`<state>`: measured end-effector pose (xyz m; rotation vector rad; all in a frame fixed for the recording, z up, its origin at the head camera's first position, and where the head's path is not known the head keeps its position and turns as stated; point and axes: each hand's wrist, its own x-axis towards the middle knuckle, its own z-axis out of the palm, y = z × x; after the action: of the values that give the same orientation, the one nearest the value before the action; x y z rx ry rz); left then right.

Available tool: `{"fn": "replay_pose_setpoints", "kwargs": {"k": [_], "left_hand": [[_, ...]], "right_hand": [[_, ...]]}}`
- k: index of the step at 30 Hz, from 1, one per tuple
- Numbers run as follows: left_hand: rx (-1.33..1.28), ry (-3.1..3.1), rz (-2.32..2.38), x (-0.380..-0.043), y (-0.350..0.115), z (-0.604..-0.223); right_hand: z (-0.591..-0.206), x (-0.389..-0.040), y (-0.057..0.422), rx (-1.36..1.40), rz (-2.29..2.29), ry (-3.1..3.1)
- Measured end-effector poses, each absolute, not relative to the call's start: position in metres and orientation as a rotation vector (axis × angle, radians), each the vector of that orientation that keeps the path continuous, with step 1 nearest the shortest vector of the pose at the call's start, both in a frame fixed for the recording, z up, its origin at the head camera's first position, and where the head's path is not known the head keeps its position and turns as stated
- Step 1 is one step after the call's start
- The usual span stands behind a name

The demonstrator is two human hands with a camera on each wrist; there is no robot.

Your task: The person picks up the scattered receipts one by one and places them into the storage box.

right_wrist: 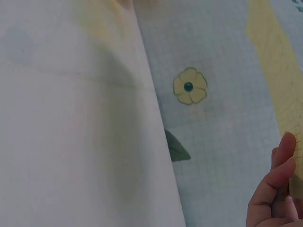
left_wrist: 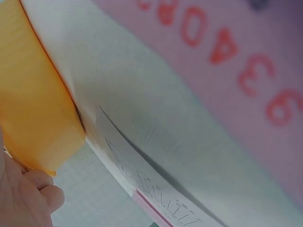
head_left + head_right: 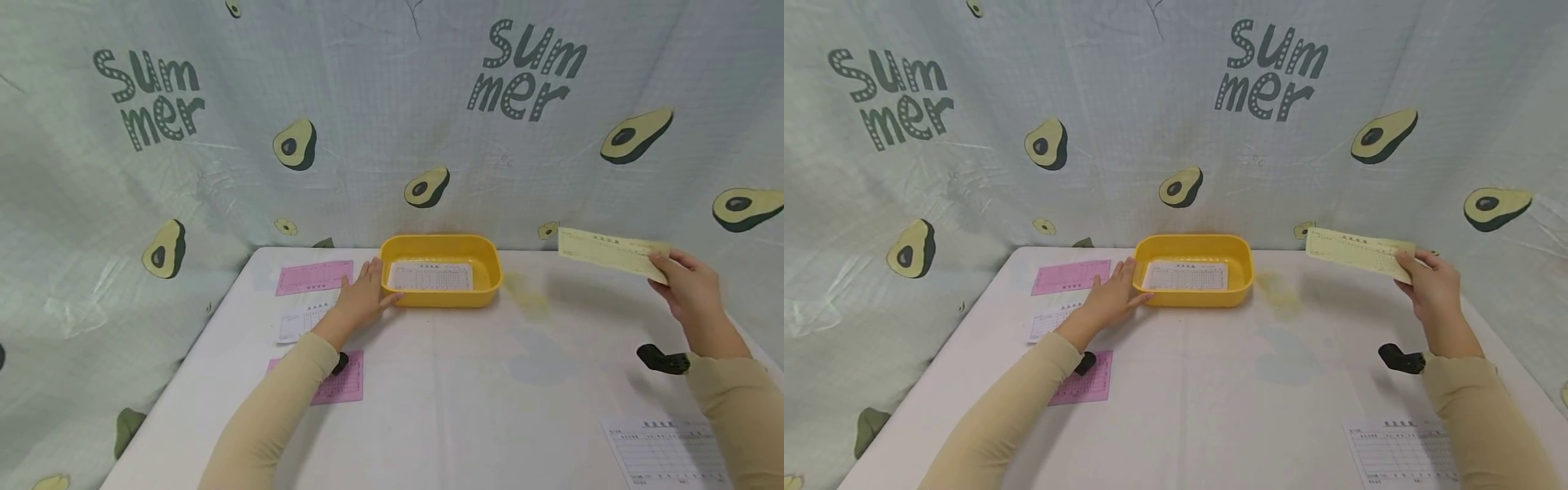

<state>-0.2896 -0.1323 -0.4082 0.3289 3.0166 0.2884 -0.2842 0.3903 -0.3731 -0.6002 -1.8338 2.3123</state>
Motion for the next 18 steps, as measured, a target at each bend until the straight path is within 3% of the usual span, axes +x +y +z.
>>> {"fn": "replay_pose_setpoints", "kwargs": {"k": [18], "left_hand": [[0.318, 3.018, 0.301, -0.290, -0.132, -0.411]], "right_hand": [[-0.387, -0.309, 0.295, -0.382, 2.335, -1.999]]}}
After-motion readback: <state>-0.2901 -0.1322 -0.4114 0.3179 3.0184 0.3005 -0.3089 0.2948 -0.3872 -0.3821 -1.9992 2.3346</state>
